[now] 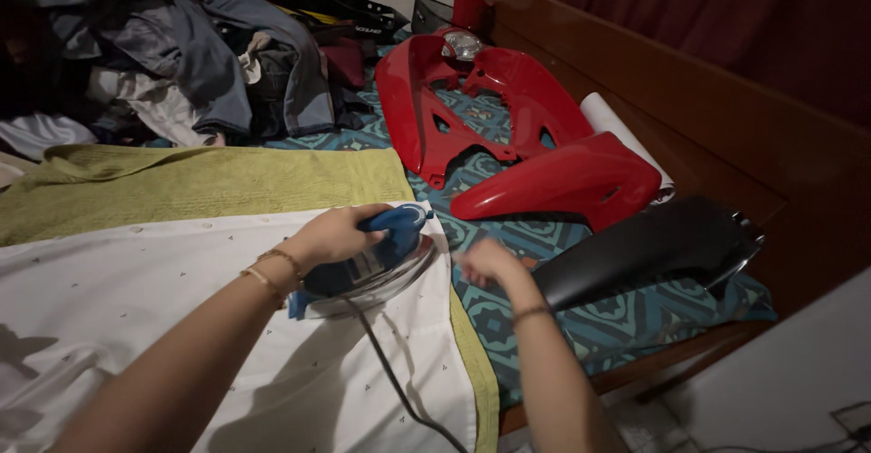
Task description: The person irons a white patterned shirt laid out on a bed. They use a blue electric iron to smooth the fabric, frequently adjusting the shirt's position and folding sections to reach different areas. The person works methodically across the garment, ensuring the entire surface is treated.
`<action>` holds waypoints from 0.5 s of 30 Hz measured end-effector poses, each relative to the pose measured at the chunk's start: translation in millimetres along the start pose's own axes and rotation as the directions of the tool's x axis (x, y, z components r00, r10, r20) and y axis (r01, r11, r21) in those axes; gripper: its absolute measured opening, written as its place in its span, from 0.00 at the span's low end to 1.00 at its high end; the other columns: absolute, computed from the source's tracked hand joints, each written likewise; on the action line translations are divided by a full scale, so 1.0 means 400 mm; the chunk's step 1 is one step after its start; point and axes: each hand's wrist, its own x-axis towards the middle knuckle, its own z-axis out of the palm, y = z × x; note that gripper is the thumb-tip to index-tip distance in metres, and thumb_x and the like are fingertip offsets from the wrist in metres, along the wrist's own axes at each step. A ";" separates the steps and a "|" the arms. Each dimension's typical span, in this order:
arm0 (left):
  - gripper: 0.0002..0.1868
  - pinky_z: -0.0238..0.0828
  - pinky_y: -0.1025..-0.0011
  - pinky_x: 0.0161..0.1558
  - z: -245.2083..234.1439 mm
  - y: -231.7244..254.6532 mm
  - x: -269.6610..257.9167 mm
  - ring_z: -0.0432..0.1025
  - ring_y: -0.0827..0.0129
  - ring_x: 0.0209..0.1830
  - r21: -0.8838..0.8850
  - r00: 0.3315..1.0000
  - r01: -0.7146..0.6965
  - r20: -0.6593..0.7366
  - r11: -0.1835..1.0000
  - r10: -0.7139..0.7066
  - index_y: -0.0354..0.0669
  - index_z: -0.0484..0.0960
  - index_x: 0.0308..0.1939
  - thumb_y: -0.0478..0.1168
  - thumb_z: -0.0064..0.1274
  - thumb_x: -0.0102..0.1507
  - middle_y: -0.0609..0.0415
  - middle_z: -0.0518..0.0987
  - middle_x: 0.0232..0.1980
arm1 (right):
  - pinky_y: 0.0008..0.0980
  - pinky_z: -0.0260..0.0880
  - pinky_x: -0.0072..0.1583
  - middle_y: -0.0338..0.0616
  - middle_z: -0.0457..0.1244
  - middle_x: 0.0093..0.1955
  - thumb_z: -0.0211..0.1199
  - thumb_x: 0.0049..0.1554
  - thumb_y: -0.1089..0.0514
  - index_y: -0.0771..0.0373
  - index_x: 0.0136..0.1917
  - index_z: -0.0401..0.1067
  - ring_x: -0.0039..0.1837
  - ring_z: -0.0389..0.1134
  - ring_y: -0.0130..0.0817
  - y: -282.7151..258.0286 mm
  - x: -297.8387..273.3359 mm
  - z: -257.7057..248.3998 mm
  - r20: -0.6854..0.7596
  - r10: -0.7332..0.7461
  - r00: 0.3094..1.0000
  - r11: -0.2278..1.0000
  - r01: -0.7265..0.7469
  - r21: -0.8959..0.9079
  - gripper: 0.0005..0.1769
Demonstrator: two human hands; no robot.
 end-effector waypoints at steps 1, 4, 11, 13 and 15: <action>0.27 0.71 0.65 0.57 0.002 0.000 -0.006 0.79 0.60 0.55 -0.003 1.000 -0.019 -0.010 1.000 0.019 0.65 0.75 0.67 0.51 0.55 0.62 0.50 0.84 0.55 | 0.29 0.65 0.34 0.44 0.69 0.33 0.63 0.61 0.45 0.67 0.39 0.78 0.30 0.65 0.28 -0.011 -0.056 0.010 0.041 -0.010 0.999 0.999 0.008 0.052 0.23; 0.28 0.70 0.64 0.59 0.002 0.006 -0.012 0.77 0.59 0.57 0.031 1.000 0.026 -0.003 0.999 -0.026 0.66 0.74 0.69 0.51 0.54 0.63 0.51 0.83 0.57 | 0.36 0.68 0.40 0.51 0.71 0.35 0.74 0.53 0.44 0.70 0.39 0.79 0.34 0.69 0.36 -0.018 -0.202 0.055 0.022 -0.074 0.997 0.996 0.073 0.044 0.24; 0.27 0.71 0.67 0.59 -0.005 -0.033 -0.016 0.79 0.63 0.54 -0.062 0.999 -0.048 0.019 0.997 0.049 0.60 0.76 0.67 0.48 0.56 0.62 0.52 0.85 0.55 | 0.41 0.74 0.50 0.53 0.72 0.40 0.79 0.41 0.45 0.66 0.42 0.79 0.44 0.74 0.45 -0.035 -0.368 0.191 -0.479 -0.176 0.860 0.978 0.208 0.015 0.25; 0.27 0.70 0.67 0.58 -0.008 -0.048 -0.026 0.77 0.66 0.55 -0.067 0.997 -0.071 0.016 0.995 0.072 0.59 0.77 0.66 0.49 0.58 0.61 0.54 0.84 0.55 | 0.41 0.74 0.51 0.53 0.72 0.41 0.78 0.43 0.45 0.65 0.43 0.79 0.45 0.73 0.46 -0.057 -0.410 0.199 -0.459 -0.143 0.877 0.987 0.160 -0.002 0.23; 0.27 0.72 0.67 0.56 -0.025 -0.068 -0.037 0.79 0.65 0.51 -0.082 0.998 -0.016 0.063 0.996 0.022 0.60 0.78 0.66 0.49 0.58 0.61 0.52 0.86 0.52 | 0.42 0.71 0.51 0.54 0.71 0.42 0.79 0.44 0.44 0.63 0.43 0.80 0.47 0.72 0.48 -0.056 -0.448 0.216 -0.413 -0.110 0.904 0.994 0.093 -0.062 0.23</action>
